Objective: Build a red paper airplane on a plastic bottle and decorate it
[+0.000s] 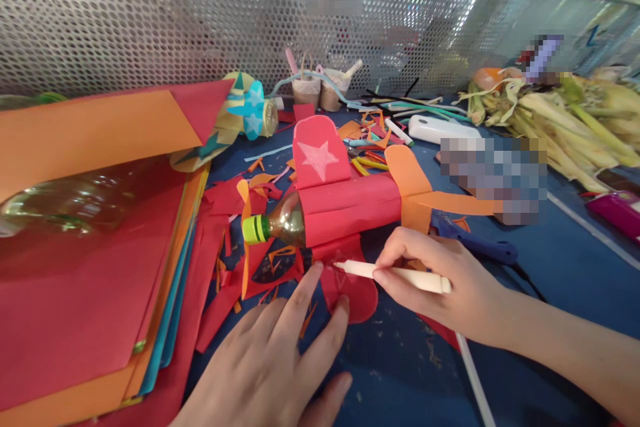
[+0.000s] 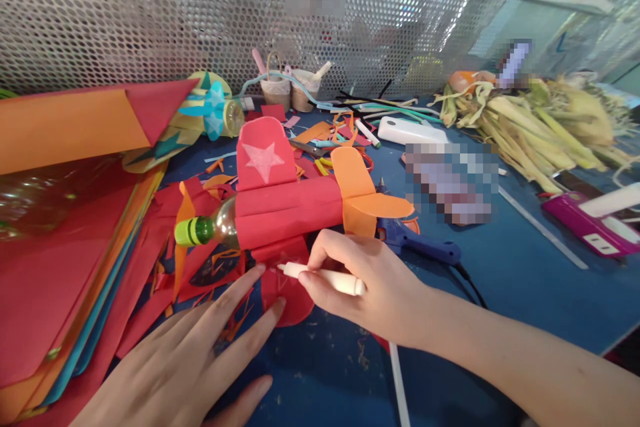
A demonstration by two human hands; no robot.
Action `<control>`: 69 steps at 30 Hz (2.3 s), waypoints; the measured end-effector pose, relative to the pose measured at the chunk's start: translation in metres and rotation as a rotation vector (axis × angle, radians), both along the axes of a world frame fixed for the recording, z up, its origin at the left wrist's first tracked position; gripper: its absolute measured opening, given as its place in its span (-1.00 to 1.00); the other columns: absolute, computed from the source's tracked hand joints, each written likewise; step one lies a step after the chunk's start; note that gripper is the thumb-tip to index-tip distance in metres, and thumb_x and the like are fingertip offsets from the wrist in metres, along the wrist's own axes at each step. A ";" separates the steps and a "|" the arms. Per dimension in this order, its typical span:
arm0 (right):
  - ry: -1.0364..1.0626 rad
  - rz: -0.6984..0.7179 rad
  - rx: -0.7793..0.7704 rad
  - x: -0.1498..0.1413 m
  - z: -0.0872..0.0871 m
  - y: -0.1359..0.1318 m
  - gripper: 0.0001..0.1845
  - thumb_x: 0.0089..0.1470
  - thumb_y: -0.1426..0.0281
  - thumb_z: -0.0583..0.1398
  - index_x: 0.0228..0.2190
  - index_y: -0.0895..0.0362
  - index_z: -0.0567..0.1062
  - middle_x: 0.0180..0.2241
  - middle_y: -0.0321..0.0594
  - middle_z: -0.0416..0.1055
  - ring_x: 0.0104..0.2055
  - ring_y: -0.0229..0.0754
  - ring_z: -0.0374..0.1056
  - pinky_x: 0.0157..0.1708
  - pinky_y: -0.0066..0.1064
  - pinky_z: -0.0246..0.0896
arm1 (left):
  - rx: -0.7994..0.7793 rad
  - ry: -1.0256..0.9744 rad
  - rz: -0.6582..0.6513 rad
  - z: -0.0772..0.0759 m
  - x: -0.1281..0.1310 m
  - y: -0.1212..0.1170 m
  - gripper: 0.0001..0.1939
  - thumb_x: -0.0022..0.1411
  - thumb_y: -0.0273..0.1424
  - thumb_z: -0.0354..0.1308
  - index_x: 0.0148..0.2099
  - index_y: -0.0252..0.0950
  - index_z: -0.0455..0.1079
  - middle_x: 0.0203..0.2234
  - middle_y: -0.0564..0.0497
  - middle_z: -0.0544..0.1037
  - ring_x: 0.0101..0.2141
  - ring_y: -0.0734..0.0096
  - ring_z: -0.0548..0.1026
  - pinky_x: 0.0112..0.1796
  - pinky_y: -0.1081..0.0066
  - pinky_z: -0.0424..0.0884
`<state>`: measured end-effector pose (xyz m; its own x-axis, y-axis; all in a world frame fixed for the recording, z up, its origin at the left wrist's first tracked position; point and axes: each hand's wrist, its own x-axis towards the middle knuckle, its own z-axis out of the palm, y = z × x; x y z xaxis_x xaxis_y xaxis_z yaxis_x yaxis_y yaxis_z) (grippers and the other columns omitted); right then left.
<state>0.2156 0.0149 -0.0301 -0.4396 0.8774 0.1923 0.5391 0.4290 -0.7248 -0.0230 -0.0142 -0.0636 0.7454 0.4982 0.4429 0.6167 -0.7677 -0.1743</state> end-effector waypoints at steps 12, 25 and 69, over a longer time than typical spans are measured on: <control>0.039 0.015 0.011 0.000 -0.003 -0.001 -0.87 0.17 0.45 0.15 -0.43 0.14 0.32 -0.58 -0.48 0.20 -0.63 -0.47 0.08 -0.66 -0.63 -0.03 | -0.019 0.018 -0.010 0.001 0.000 0.002 -0.65 0.32 -0.31 -0.12 0.03 -0.28 0.36 -0.03 -0.37 0.47 -0.29 0.12 0.59 -0.41 0.20 0.55; 0.051 0.033 0.019 -0.001 -0.005 0.002 -0.88 0.16 0.48 0.15 -0.42 0.14 0.33 -0.58 -0.47 0.21 -0.63 -0.47 0.11 -0.64 -0.63 0.01 | -0.026 0.008 -0.013 0.001 0.002 0.001 -0.66 0.31 -0.35 -0.12 0.02 -0.29 0.37 -0.06 -0.39 0.49 -0.30 0.10 0.60 -0.42 0.18 0.56; 0.029 0.010 -0.012 0.000 0.000 0.000 -0.87 0.16 0.45 0.13 -0.44 0.12 0.31 -0.59 -0.45 0.24 -0.65 -0.44 0.08 -0.68 -0.58 -0.05 | -0.017 0.025 0.006 0.001 -0.001 0.001 -0.64 0.31 -0.30 -0.09 0.04 -0.27 0.39 -0.01 -0.32 0.47 -0.25 0.12 0.57 -0.36 0.23 0.54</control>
